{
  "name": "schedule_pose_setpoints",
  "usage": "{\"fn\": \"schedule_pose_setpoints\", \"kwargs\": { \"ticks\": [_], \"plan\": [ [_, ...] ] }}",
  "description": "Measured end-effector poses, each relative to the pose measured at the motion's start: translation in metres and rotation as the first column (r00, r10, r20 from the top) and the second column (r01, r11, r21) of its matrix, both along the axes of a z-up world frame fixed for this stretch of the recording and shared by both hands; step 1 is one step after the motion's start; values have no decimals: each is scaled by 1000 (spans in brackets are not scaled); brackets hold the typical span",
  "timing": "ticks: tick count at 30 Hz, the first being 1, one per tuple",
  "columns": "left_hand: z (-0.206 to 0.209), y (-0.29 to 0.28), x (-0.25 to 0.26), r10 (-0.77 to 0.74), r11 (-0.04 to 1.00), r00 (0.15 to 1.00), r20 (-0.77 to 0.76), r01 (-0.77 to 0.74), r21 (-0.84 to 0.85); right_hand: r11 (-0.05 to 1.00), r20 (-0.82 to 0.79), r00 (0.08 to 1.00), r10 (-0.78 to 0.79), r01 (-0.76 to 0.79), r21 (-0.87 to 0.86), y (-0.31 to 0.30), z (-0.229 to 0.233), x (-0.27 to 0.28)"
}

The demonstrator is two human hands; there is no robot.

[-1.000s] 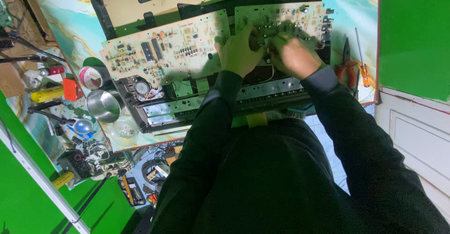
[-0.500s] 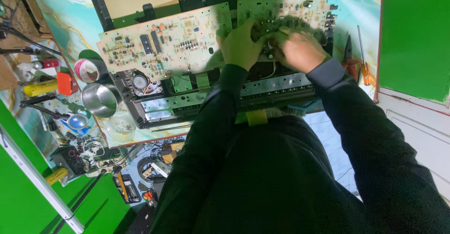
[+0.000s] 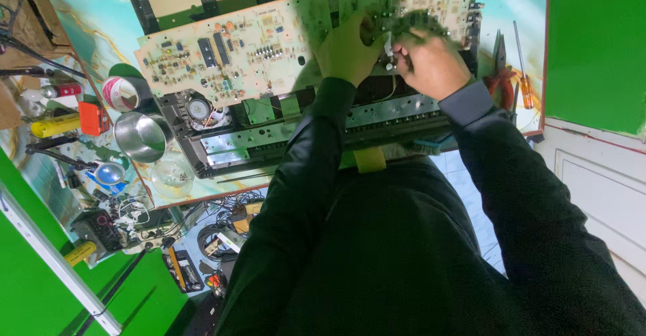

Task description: The person works on an open electronic device, using a screwdriver to manipulate components on a circuit board. They remove a board, place it aside, and then reinsert it, continuing to adjust parts with the tool.

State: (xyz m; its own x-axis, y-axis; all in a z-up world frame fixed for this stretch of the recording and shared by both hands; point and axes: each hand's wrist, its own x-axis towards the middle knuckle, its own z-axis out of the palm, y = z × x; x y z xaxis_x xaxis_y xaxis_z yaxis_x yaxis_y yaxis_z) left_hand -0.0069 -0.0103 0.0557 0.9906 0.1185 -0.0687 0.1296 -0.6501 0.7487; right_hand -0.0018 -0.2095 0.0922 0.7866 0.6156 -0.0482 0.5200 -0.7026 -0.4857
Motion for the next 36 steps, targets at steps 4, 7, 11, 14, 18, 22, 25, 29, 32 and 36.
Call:
{"fn": "schedule_pose_setpoints", "kwargs": {
  "ticks": [4, 7, 11, 14, 18, 22, 25, 29, 32, 36],
  "plan": [
    [1, 2, -1, -22, 998, 998, -60, 19, -53, 999, 73, 997, -3, -1, 48, -5, -8, -3],
    [-1, 2, 0, -35, 998, 996, -88, 30, -56, 999, -25, 1000, -15, 14, -43, -4, -19, 1],
    [-7, 1, -1, -22, 1000, 1000, 3, 22, -14, 995, 92, 995, 25, -16, -102, -4, -17, -3],
    [-5, 1, -5, -13, 1000, 998, 58, 14, -19, 994, 127, 991, 47, -33, -108, -4, -13, 4],
    [-4, 0, -4, 29, 981, 999, -26, -24, 191, 995, 120, 989, 87, -92, 43, -5, -3, 7],
    [-6, -2, -1, 31, 974, 994, -104, -7, 226, 992, 138, 983, 120, -125, 25, -1, 0, 16],
    [-11, 0, 3, 41, 968, 981, -191, 8, 252, 984, 182, 967, 178, -172, -48, 3, -2, 24],
    [-15, -3, 0, 66, 961, 996, -58, -48, 271, 959, 161, 945, 284, -282, -32, -5, -4, 31],
    [-7, -3, 1, 60, 969, 948, -312, 19, 244, 944, 89, 942, 324, -315, -101, 4, 0, 40],
    [-9, -3, 2, 29, 947, 971, -235, 48, 317, 928, 192, 910, 368, -372, -14, -2, 6, 39]
  ]
}}
